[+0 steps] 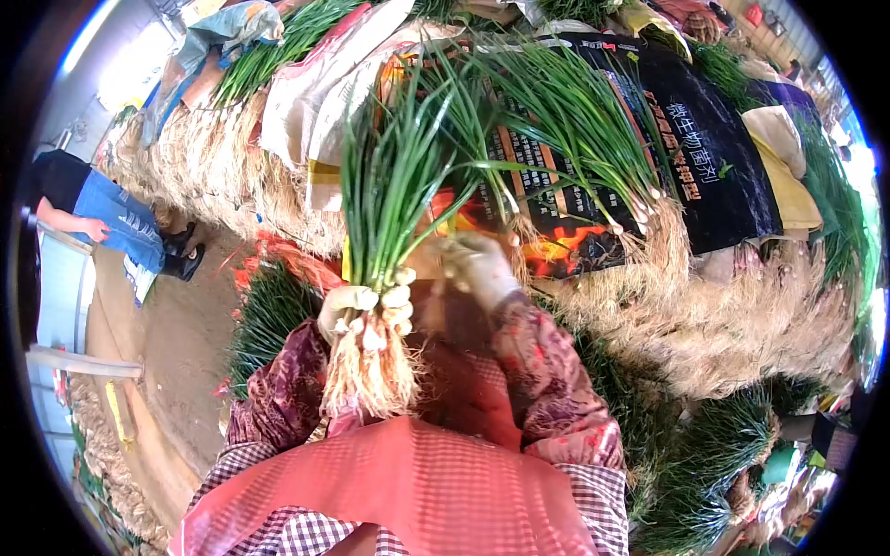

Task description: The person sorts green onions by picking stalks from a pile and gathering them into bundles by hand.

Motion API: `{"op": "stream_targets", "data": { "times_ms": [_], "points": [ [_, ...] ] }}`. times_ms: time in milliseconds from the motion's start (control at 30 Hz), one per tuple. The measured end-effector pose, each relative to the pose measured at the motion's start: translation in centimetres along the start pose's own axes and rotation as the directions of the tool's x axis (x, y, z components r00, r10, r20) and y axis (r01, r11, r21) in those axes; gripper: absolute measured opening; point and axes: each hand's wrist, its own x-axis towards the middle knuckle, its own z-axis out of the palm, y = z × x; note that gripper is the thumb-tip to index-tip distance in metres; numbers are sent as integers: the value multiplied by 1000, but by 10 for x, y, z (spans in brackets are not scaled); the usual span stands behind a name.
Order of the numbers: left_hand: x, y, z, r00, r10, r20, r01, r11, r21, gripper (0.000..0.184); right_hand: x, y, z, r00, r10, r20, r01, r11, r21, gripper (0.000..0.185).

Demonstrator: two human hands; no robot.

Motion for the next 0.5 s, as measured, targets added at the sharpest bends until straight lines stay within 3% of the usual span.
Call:
{"op": "stream_targets", "data": {
  "times_ms": [67, 200, 267, 300, 400, 433, 467, 500],
  "points": [
    [-7, 6, -11, 997, 56, 56, -54, 998, -34, 52, -15, 1, -24, 997, -3, -74, 9, 997, 72, 19],
    [11, -4, -8, 985, 120, -125, -115, 992, 47, 42, -44, 4, -24, 999, -8, -50, 9, 1000, 28, 13],
    [14, -8, -17, 973, 18, -230, 7, 994, 106, 42, -45, 9, -11, 999, -4, -53, 5, 999, 32, 13],
    [16, -14, -17, 953, 50, -300, 17, 976, 216, 41, -45, 8, -6, 995, 9, -95, -9, 1000, 2, 13],
    [20, -25, -2, 946, -4, -323, 83, 970, 230, 36, -46, 4, 5, 991, 36, -127, -49, 994, -99, 17],
    [22, -28, -3, 940, -24, -340, 97, 975, 201, 34, -39, 8, 8, 998, 30, -57, -38, 991, -132, 18],
    [24, -32, 1, 947, 48, -319, 17, 980, 200, 34, -40, 8, 6, 997, 8, -79, -17, 994, -106, 19],
    [24, -37, -9, 949, 19, -315, 29, 989, 148, 36, -41, 7, 6, 995, -14, -102, 5, 997, -80, 20]
  ]
}}
